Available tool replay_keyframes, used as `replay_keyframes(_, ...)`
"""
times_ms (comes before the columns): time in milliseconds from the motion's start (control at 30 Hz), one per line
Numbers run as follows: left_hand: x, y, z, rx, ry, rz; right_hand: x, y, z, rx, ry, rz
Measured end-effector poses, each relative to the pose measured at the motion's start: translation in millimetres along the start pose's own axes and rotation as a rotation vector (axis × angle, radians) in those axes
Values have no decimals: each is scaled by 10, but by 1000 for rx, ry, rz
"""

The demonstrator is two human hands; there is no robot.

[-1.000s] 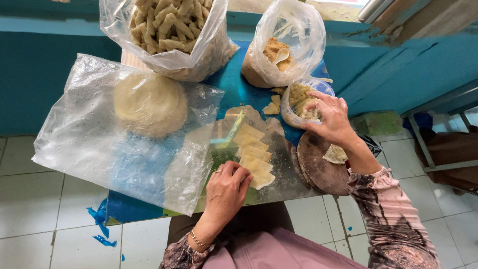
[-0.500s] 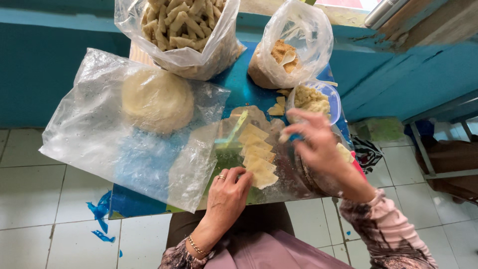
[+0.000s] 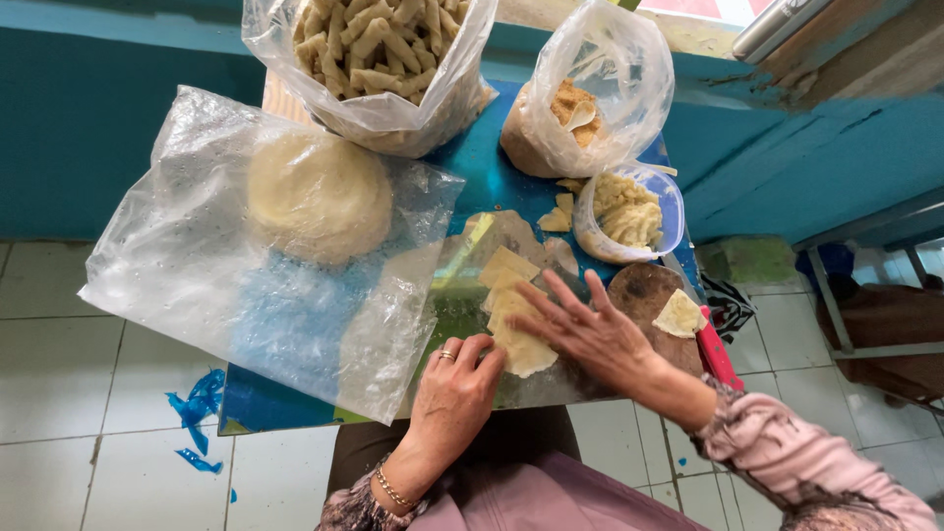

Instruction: The person pinches small triangular dough pieces from a sheet and twists and folds each piece by hand into a small twisted snack shape, placing finished pieces into a plastic bag on the table. They occasionally reach into a bag of brown powder and dip or sprinkle it on the dough pieces while working.

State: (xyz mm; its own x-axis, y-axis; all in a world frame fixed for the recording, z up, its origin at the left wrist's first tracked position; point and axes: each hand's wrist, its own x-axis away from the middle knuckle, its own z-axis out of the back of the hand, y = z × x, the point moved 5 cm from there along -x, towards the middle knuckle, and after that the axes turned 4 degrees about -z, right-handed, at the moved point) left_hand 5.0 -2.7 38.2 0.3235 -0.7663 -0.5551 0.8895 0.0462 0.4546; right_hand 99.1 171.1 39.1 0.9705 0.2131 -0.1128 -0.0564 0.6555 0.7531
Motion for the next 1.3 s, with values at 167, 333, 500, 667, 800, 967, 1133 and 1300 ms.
replay_keyframes(167,-32,-20,17,0,1,7,-264,192,-159,41,-5,35)
replay_keyframes(333,-26,-21,11,4,-9,1,-498,265,-281,192,-68,41)
replay_keyframes(500,-11,-35,6,5,-10,6,-709,322,-463,166,-138,-32)
replay_keyframes(667,-3,-14,13,13,-4,2,-824,574,-464,44,-99,-178)
replay_keyframes(800,10,-20,2,12,-12,15,-472,337,-54,-171,36,-138)
replay_keyframes(967,11,-19,-18,-1,26,-8,21,-93,326,-136,107,21)
replay_keyframes(1133,13,-12,-42,-17,-16,7,13,-70,259,52,82,37)
replay_keyframes(1300,3,5,-4,-6,6,-4,-268,96,-51,193,13,33)
